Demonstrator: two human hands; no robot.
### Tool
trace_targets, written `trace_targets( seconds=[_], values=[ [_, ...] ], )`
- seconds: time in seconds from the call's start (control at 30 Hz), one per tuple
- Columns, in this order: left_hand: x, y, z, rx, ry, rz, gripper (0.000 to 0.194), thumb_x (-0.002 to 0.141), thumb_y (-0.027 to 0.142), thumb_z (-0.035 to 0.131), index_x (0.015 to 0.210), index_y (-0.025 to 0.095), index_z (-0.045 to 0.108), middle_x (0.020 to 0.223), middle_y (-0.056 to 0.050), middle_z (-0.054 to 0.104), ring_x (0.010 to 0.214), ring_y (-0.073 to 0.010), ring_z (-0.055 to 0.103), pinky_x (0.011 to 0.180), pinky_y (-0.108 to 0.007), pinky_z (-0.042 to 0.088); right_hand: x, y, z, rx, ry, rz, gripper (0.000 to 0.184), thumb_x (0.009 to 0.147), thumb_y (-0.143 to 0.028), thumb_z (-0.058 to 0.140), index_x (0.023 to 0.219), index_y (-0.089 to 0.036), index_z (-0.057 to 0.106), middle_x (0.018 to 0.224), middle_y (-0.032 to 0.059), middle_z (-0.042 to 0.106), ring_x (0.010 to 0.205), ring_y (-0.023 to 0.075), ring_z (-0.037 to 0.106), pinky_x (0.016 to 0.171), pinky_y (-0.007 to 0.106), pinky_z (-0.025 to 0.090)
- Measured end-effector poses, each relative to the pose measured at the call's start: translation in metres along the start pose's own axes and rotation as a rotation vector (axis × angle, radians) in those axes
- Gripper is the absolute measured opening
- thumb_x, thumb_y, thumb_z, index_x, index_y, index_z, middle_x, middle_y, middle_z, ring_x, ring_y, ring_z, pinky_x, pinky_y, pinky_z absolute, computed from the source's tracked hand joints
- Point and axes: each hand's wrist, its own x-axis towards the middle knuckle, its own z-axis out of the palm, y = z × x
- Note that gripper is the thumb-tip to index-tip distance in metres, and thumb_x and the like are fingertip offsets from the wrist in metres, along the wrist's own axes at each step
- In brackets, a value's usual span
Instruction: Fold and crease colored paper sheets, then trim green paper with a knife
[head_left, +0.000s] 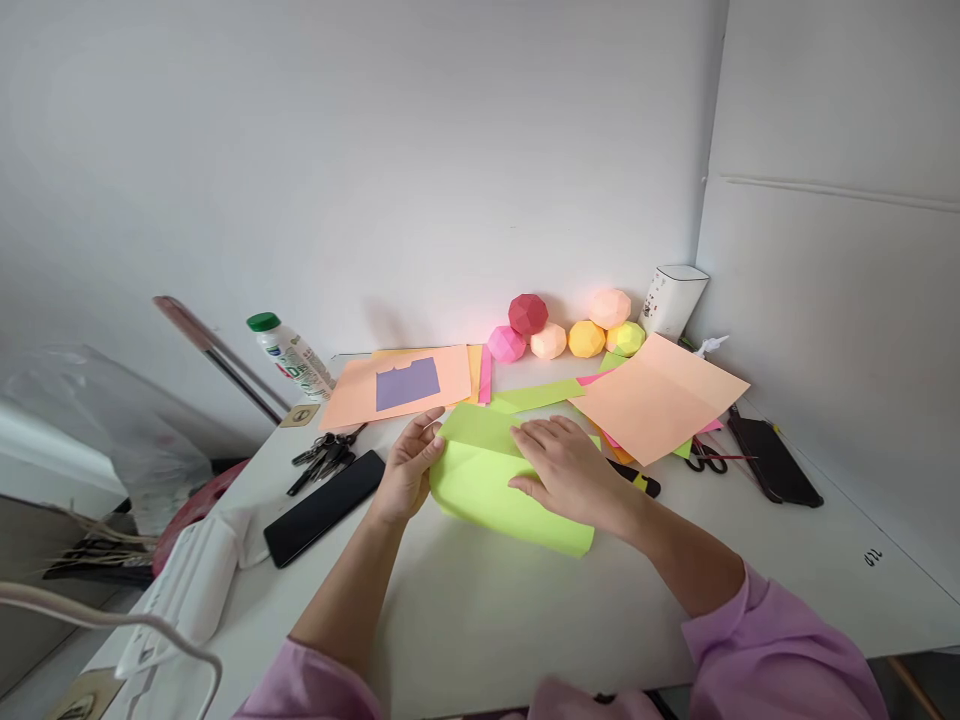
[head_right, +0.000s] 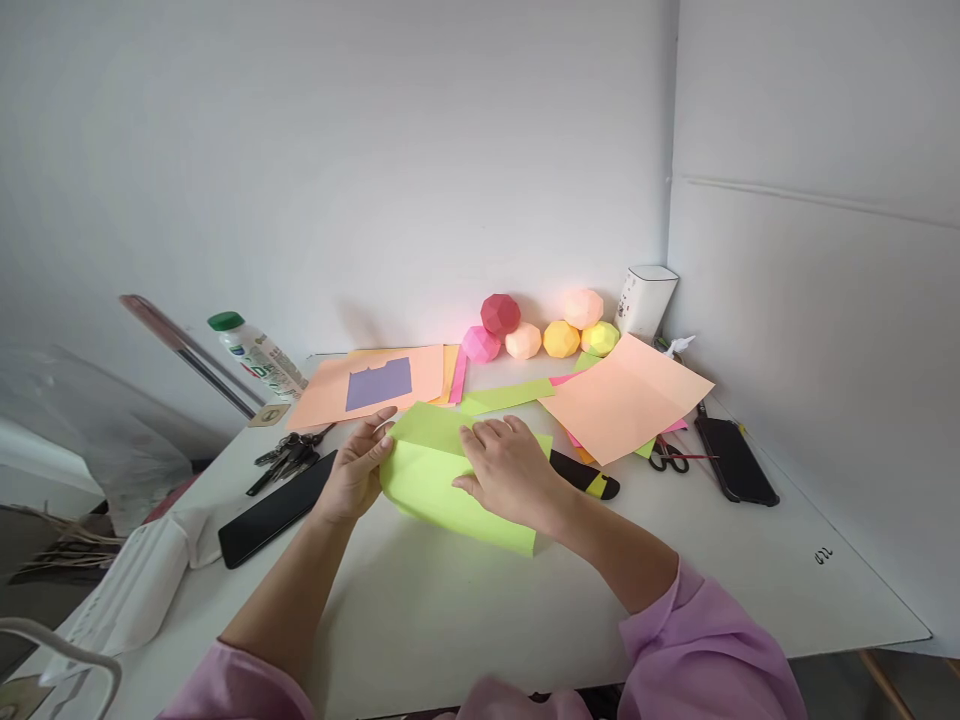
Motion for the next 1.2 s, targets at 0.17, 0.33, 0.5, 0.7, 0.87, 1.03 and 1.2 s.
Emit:
trace_targets(
  seconds=[0.17,0.33,0.5,0.7,0.87,1.03,1.2],
  values=[
    [0.002,-0.003,-0.003,0.088,0.087,0.089,0.047,0.062,0.048,0.079,0.101,0.023,0.066,0.077,0.001,0.059,0.065,-0.0114,0.059,0.063,-0.025,0.050,0.001,-0.002,-0.002,0.103,-0.126,0.090,0.032,0.095,-0.031,0.049,0.121,-0.012,0.056,0.079,0.0080,0.068,0.069,0.0218,0.062,0.062,0.033,0.044],
    [0.004,-0.007,-0.006,0.284,0.307,0.281,0.039,0.070,0.049,0.072,0.095,0.020,0.064,0.080,-0.001,0.058,0.070,-0.0126,0.058,0.069,-0.027,0.050,0.005,-0.005,0.008,0.531,-0.079,0.240,0.023,0.092,-0.020,0.048,0.111,-0.020,0.062,0.074,0.0013,0.064,0.064,0.0152,0.057,0.062,0.027,0.042],
    [0.001,-0.009,-0.002,0.600,0.404,0.476,0.023,0.081,0.039,0.063,0.094,0.021,0.065,0.098,-0.006,0.059,0.098,-0.0198,0.057,0.090,-0.036,0.047,0.016,-0.002,0.051,1.035,-0.074,0.541,0.036,0.086,-0.018,0.052,0.122,-0.019,0.058,0.084,0.0023,0.063,0.069,0.0128,0.056,0.062,0.024,0.046],
    [-0.008,-0.023,0.017,0.876,0.076,0.490,0.021,0.085,0.035,0.055,0.093,0.022,0.070,0.111,-0.010,0.066,0.102,-0.0256,0.063,0.080,-0.039,0.055,0.027,0.003,0.082,1.190,-0.069,0.656,0.033,0.089,-0.016,0.044,0.120,-0.017,0.055,0.091,0.0057,0.067,0.079,0.0154,0.065,0.066,0.026,0.052],
    [-0.015,-0.015,0.014,0.968,0.096,0.554,0.027,0.093,0.032,0.044,0.104,0.022,0.066,0.121,-0.010,0.062,0.115,-0.0246,0.058,0.095,-0.044,0.049,0.027,0.005,0.083,1.184,-0.062,0.627,0.033,0.094,-0.022,0.040,0.125,-0.021,0.050,0.103,0.0054,0.068,0.088,0.0148,0.066,0.071,0.026,0.053],
    [-0.007,-0.029,0.005,1.125,-0.039,0.521,0.030,0.092,0.034,0.044,0.110,0.022,0.065,0.120,-0.011,0.063,0.110,-0.0253,0.060,0.092,-0.043,0.050,0.021,0.009,0.105,0.930,-0.146,0.653,0.035,0.088,-0.012,0.043,0.121,-0.016,0.052,0.090,0.0066,0.067,0.076,0.0158,0.065,0.061,0.025,0.049],
    [-0.008,-0.071,0.007,1.324,-0.257,0.430,0.036,0.088,0.035,0.046,0.116,0.021,0.064,0.129,-0.014,0.060,0.121,-0.0312,0.053,0.098,-0.050,0.045,0.015,0.007,0.112,0.577,-0.206,0.503,0.038,0.084,-0.003,0.044,0.120,-0.013,0.053,0.099,0.0106,0.064,0.089,0.0187,0.062,0.071,0.027,0.048]
  ],
)
